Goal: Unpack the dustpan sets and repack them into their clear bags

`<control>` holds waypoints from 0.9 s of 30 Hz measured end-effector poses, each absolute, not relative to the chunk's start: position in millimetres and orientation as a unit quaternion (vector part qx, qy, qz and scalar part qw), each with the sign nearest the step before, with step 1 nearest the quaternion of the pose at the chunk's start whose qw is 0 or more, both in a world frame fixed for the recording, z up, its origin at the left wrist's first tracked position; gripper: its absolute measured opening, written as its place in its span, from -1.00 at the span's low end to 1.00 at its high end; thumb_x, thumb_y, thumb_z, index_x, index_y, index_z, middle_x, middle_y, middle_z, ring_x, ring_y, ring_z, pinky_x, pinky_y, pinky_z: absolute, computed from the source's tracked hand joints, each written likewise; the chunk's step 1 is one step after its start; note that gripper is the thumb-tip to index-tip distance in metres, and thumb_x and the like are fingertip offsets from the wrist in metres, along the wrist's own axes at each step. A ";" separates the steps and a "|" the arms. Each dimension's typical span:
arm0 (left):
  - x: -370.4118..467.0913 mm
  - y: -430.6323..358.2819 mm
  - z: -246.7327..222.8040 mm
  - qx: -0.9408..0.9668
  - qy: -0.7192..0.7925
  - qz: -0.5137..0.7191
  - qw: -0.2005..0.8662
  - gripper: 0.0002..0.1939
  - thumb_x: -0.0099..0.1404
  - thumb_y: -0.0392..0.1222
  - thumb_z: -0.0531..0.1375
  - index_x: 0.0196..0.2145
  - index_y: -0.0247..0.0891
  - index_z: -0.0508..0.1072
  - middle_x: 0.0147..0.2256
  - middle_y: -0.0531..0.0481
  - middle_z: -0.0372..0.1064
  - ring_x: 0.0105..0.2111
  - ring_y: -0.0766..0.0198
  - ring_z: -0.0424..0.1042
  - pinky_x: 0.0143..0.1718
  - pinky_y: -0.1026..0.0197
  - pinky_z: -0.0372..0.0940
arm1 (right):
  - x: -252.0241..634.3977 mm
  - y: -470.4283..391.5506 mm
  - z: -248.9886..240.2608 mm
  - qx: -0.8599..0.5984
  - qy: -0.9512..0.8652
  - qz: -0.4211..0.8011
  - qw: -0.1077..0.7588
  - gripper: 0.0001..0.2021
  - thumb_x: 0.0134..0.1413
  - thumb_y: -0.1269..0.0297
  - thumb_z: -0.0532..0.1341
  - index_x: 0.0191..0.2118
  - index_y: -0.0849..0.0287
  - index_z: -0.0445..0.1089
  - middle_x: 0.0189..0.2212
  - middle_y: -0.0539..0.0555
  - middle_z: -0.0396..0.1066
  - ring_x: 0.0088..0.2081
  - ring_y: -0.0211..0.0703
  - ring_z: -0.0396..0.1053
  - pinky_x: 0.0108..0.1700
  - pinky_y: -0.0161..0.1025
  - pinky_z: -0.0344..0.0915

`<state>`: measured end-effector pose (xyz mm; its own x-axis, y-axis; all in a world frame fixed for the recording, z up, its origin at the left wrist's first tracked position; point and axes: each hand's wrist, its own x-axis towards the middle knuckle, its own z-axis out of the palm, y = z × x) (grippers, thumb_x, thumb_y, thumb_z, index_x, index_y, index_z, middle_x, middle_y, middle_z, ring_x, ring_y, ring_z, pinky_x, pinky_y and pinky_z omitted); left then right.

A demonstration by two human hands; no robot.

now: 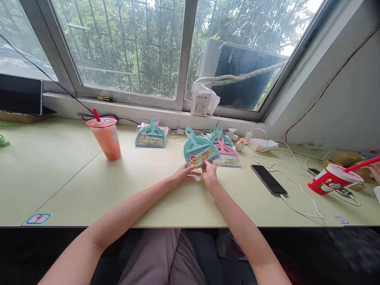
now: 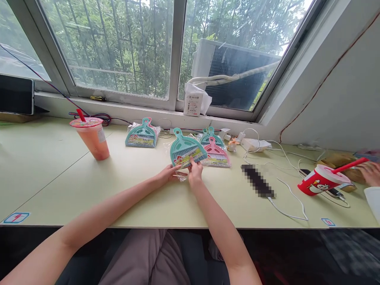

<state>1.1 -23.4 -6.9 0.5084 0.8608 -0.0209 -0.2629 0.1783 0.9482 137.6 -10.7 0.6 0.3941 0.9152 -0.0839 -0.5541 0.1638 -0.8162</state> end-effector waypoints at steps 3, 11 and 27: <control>-1.2 -18.9 -3.6 0.500 0.327 0.422 0.682 -0.36 0.12 0.22 0.31 0.03 -0.20 0.34 0.08 -0.24 0.39 -0.03 -0.03 0.48 -0.14 0.00 0.43 | 140.0 -9.6 3.3 -0.399 -0.212 0.505 0.736 -0.76 -0.01 0.34 0.34 -0.17 0.13 0.41 -0.23 0.04 0.56 -0.16 -0.20 0.54 -0.05 -0.25 0.50; -15.0 -6.9 -2.7 0.503 0.371 0.528 0.575 -0.50 0.05 -0.07 0.35 -0.11 -0.25 0.27 -0.20 -0.12 0.50 -0.20 0.10 0.51 -0.16 -0.01 0.40 | 136.8 -5.3 -2.4 -0.384 -0.266 0.540 0.700 -0.81 -0.02 0.39 0.31 -0.22 0.13 0.41 -0.25 0.04 0.57 -0.15 -0.20 0.53 -0.05 -0.25 0.49; -16.8 -12.2 2.7 0.511 0.328 0.487 0.628 -0.32 0.09 -0.04 0.39 0.00 -0.18 0.08 0.00 -0.18 0.40 -0.27 0.13 0.56 -0.07 -0.17 0.41 | 141.8 -0.3 -7.0 -0.375 -0.334 0.565 0.655 -0.70 -0.15 0.48 0.35 -0.22 0.16 0.39 -0.23 0.01 0.54 -0.15 -0.20 0.53 -0.01 -0.24 0.48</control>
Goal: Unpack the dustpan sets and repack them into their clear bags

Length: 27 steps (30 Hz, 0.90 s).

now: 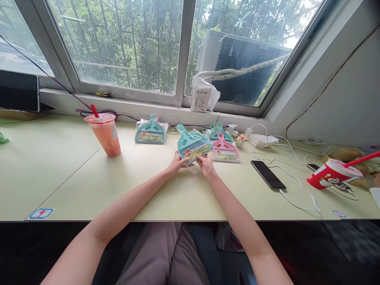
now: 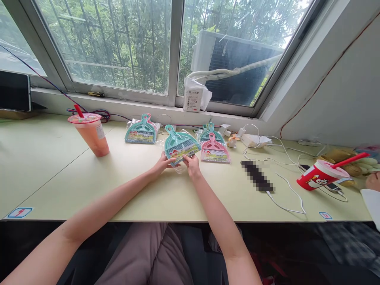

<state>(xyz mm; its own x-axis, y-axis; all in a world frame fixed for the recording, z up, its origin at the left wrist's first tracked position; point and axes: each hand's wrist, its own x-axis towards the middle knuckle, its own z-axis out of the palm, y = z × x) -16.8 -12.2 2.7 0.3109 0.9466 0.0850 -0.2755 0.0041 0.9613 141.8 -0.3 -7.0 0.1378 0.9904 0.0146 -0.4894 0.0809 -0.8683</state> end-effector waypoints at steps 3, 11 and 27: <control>-21.3 -13.1 7.0 0.548 0.318 0.431 0.642 -0.26 0.08 -0.01 0.40 0.07 -0.17 0.09 0.05 -0.24 0.38 -0.25 0.10 0.57 -0.06 -0.16 0.41 | 142.5 0.2 -8.5 -0.376 -0.329 0.562 0.659 -0.72 -0.14 0.47 0.35 -0.23 0.14 0.39 -0.23 0.00 0.54 -0.15 -0.21 0.53 -0.02 -0.24 0.48; -28.9 -3.0 4.8 0.533 0.350 0.463 0.616 -0.33 0.08 0.09 0.37 0.05 -0.18 0.22 0.03 -0.19 0.42 -0.06 0.05 0.49 -0.03 -0.07 0.39 | 144.3 -0.5 -2.7 -0.401 -0.328 0.568 0.639 -0.72 -0.15 0.52 0.35 -0.25 0.16 0.39 -0.30 -0.01 0.56 -0.25 -0.24 0.54 -0.11 -0.28 0.52; -29.9 5.4 9.0 0.487 0.397 0.515 0.583 -0.41 -0.13 -0.23 0.38 -0.10 -0.28 0.31 -0.27 -0.05 0.51 -0.32 0.15 0.53 -0.27 0.05 0.47 | 145.9 0.2 5.6 -0.399 -0.368 0.607 0.581 -0.85 0.05 0.34 0.33 -0.25 0.23 0.41 -0.33 0.08 0.56 -0.28 -0.20 0.54 -0.02 -0.19 0.47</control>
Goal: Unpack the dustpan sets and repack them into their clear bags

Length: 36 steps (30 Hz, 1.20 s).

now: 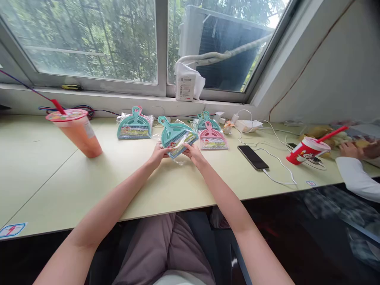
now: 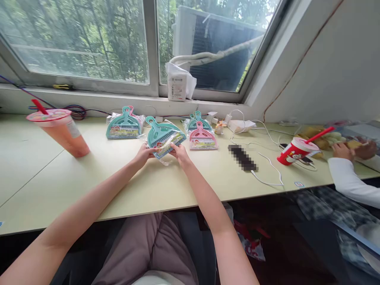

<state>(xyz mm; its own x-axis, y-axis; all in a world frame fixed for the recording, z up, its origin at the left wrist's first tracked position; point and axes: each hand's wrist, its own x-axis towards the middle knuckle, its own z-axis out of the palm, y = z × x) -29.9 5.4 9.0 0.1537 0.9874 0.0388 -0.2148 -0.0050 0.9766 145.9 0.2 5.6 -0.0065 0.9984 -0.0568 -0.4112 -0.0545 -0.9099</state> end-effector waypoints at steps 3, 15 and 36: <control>-41.9 18.5 14.4 0.431 0.402 0.543 0.599 -0.50 -0.12 -0.37 0.29 -0.14 -0.35 0.38 -0.30 -0.08 0.52 -0.40 0.22 0.52 -0.37 0.20 0.46 | 159.3 3.9 14.2 -0.454 -0.414 0.517 0.595 -0.80 0.27 0.22 0.13 -0.18 0.24 0.41 -0.30 0.15 0.56 -0.21 -0.14 0.54 0.02 -0.10 0.45; -73.3 26.9 29.5 0.341 0.400 0.505 0.685 -0.60 0.02 -0.52 0.10 -0.14 -0.40 0.40 -0.38 -0.09 0.49 -0.53 0.26 0.50 -0.56 0.31 0.46 | 177.7 6.9 18.5 -0.458 -0.755 0.013 0.469 -0.84 0.11 0.38 0.30 -0.20 0.00 0.56 0.13 0.00 0.40 0.26 -0.07 0.19 0.30 -0.01 0.11; -86.3 26.7 18.7 0.623 0.401 0.247 0.625 -0.41 0.12 -0.09 0.36 0.06 -0.27 0.30 -0.23 -0.18 0.51 -0.40 0.09 0.59 -0.40 0.15 0.54 | 181.0 20.2 -7.3 -0.470 -0.664 0.182 0.553 -0.95 -0.05 0.34 0.36 -0.39 0.14 0.50 0.00 0.13 0.33 0.12 -0.05 0.30 0.25 -0.07 0.17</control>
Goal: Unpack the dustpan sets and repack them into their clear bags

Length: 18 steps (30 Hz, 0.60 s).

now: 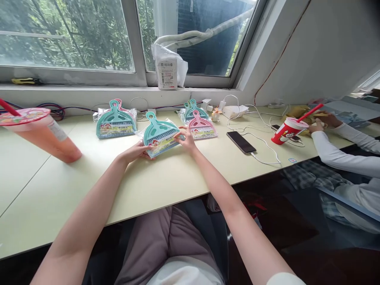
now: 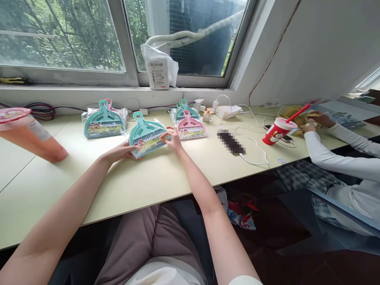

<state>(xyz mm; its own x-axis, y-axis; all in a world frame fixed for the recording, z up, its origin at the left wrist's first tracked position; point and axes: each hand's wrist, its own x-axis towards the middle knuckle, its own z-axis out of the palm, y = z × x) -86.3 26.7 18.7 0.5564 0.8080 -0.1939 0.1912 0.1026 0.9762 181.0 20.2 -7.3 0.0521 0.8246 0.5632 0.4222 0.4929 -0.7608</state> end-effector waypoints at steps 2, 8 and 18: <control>-86.4 27.7 17.0 0.628 0.400 0.252 0.618 -0.37 0.13 -0.06 0.35 0.10 -0.26 0.26 -0.20 -0.19 0.51 -0.40 0.10 0.58 -0.42 0.18 0.53 | 180.5 20.6 -10.2 -0.466 -0.651 0.214 0.560 -0.87 -0.06 0.33 0.36 -0.31 0.11 0.50 -0.01 0.12 0.38 0.15 -0.03 0.28 0.25 -0.04 0.19; -83.9 28.7 14.8 0.619 0.384 0.290 0.621 -0.26 0.16 0.06 0.32 0.21 -0.13 0.17 -0.02 -0.22 0.46 -0.36 0.11 0.58 -0.39 0.12 0.52 | 177.2 18.7 -11.8 -0.466 -0.509 0.433 0.580 -0.20 -0.17 0.19 0.42 0.24 0.03 0.17 -0.15 0.08 0.50 -0.16 -0.07 0.48 -0.07 -0.06 0.46; -52.2 14.0 11.3 0.573 0.408 0.444 0.555 0.19 -0.04 -0.18 0.44 0.39 -0.06 -0.16 0.09 -0.26 0.37 -0.19 0.10 0.53 -0.32 0.14 0.49 | 181.4 18.0 -7.3 -0.501 -0.405 0.450 0.619 -0.68 -0.17 0.35 0.38 -0.20 0.17 0.41 -0.30 0.04 0.51 -0.26 -0.18 0.48 -0.21 -0.23 0.48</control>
<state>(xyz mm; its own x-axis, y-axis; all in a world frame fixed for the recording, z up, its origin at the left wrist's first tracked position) -52.2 14.0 11.3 0.2728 0.9605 0.0560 -0.0258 -0.0509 0.9984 181.4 18.0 -7.3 0.2673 0.9623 0.0505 -0.1512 0.0936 -0.9841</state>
